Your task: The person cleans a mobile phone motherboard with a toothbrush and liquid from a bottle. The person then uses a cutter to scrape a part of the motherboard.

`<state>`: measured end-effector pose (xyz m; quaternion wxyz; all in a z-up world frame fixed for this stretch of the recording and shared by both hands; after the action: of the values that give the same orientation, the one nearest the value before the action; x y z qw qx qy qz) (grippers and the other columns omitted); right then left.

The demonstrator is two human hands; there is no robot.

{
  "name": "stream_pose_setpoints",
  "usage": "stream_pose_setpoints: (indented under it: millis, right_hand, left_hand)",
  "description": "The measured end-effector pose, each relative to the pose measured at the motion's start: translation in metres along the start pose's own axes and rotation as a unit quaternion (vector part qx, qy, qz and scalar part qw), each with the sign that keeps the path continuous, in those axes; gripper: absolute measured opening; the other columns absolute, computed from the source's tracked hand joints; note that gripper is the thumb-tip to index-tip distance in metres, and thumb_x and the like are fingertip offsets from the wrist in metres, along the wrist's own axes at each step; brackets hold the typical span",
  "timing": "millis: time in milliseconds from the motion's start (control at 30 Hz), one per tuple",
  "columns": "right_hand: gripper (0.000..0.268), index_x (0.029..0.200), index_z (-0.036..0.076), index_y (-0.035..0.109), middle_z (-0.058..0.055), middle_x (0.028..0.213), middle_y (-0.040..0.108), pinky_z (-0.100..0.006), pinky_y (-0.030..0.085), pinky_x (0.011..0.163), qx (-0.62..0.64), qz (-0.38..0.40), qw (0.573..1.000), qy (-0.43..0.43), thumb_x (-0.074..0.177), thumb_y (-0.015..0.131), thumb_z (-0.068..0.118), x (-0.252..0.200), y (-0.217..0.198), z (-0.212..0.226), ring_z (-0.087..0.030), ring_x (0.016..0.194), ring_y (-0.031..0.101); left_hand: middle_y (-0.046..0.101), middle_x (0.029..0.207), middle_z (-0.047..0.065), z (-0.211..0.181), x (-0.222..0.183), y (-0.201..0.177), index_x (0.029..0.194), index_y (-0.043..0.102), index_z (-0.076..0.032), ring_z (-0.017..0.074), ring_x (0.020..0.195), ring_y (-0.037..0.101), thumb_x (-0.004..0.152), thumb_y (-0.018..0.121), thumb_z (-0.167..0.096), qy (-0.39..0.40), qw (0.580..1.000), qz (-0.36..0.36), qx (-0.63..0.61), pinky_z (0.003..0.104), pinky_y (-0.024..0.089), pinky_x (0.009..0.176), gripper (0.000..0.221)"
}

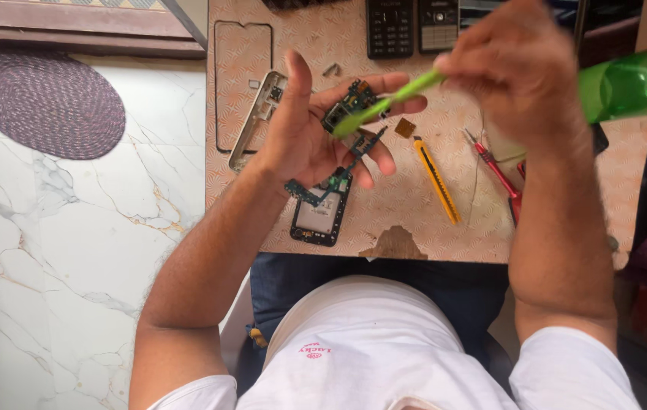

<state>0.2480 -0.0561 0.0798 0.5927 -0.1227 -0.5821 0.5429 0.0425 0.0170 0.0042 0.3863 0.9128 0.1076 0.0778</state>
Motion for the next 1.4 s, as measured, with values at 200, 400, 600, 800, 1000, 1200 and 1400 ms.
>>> stream_pose_setpoints:
  millis: [200,400,600,800,1000,1200,1400]
  right_hand:
    - [0.011,0.106,0.011,0.078,-0.002,0.096,0.07,-0.028,0.052,0.076,0.018,0.004,1.0,-0.004,0.1,0.087,0.012,-0.005,0.002,-0.003,-0.012,0.093,0.06]
    - [0.013,0.092,0.007,0.078,-0.006,0.082,0.069,-0.036,0.051,0.069,-0.032,-0.012,0.998,-0.044,0.081,0.086,0.007,0.007,-0.003,0.014,-0.023,0.078,0.06]
    - [0.01,0.095,0.007,0.075,-0.006,0.087,0.071,-0.041,0.053,0.077,-0.04,0.003,0.997,-0.066,0.09,0.082,0.011,0.008,-0.001,0.015,-0.02,0.083,0.068]
    - [0.015,0.113,0.009,0.064,-0.003,0.089,0.067,-0.026,0.051,0.062,0.482,-0.175,0.837,0.192,0.102,0.07,0.016,-0.01,-0.013,0.003,-0.009,0.066,0.061]
    - [0.029,0.113,0.005,0.06,0.0,0.089,0.064,-0.021,0.043,0.057,0.561,-0.147,0.731,0.36,0.092,0.081,0.007,-0.024,0.047,0.055,-0.006,0.068,0.055]
    - [0.014,0.096,0.004,0.069,-0.001,0.077,0.063,-0.02,0.036,0.048,0.597,-0.15,0.671,0.413,0.09,0.079,0.011,-0.01,0.076,0.075,-0.003,0.055,0.047]
    - [0.017,0.084,0.007,0.064,-0.004,0.078,0.067,-0.023,0.035,0.049,0.658,-0.16,0.624,0.389,0.094,0.077,0.013,-0.009,0.075,0.073,-0.004,0.053,0.044]
  left_hand:
    - [0.046,0.162,0.032,0.001,-0.001,0.001,0.167,0.025,0.002,0.0307,0.097,0.073,0.088,0.02,-0.093,0.001,1.0,0.004,0.014,0.039,0.066,0.076,0.123]
    - [0.045,0.161,0.031,0.001,0.001,0.001,0.166,0.025,0.002,0.0313,0.095,0.073,0.086,0.021,-0.093,-0.004,1.0,-0.003,0.013,0.039,0.066,0.074,0.125]
    - [0.045,0.161,0.032,0.001,0.003,-0.004,0.165,0.027,0.002,0.0314,0.1,0.073,0.092,0.028,-0.089,0.018,1.0,0.015,-0.006,0.04,0.067,0.079,0.118]
    - [0.047,0.154,0.032,-0.012,0.007,-0.013,0.161,0.029,0.005,0.0367,0.109,0.07,0.109,0.055,-0.035,0.144,0.989,-0.009,-0.01,0.043,0.063,0.087,0.071]
    - [0.052,0.151,0.029,-0.023,0.0,0.007,0.157,0.034,0.004,0.0365,0.14,0.055,0.114,0.049,-0.028,0.232,0.972,-0.01,-0.036,0.042,0.041,0.125,0.056]
    - [0.045,0.156,0.027,-0.028,-0.004,0.023,0.157,0.034,0.004,0.0325,0.153,0.04,0.114,0.049,-0.03,0.223,0.974,-0.02,0.031,0.047,0.036,0.128,0.057]
    - [0.031,0.168,0.019,-0.038,0.001,0.026,0.164,0.02,-0.01,0.0309,0.158,0.027,0.109,0.042,-0.055,0.245,0.935,-0.108,0.231,0.05,0.015,0.133,0.075]
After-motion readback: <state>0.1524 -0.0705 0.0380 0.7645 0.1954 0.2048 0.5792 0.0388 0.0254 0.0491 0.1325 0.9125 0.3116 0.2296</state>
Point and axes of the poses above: each hand's wrist, its own x-axis towards the middle knuckle, its own y-axis out of the palm, z = x × y, the point moved 5 cm from there along x, towards the middle knuckle
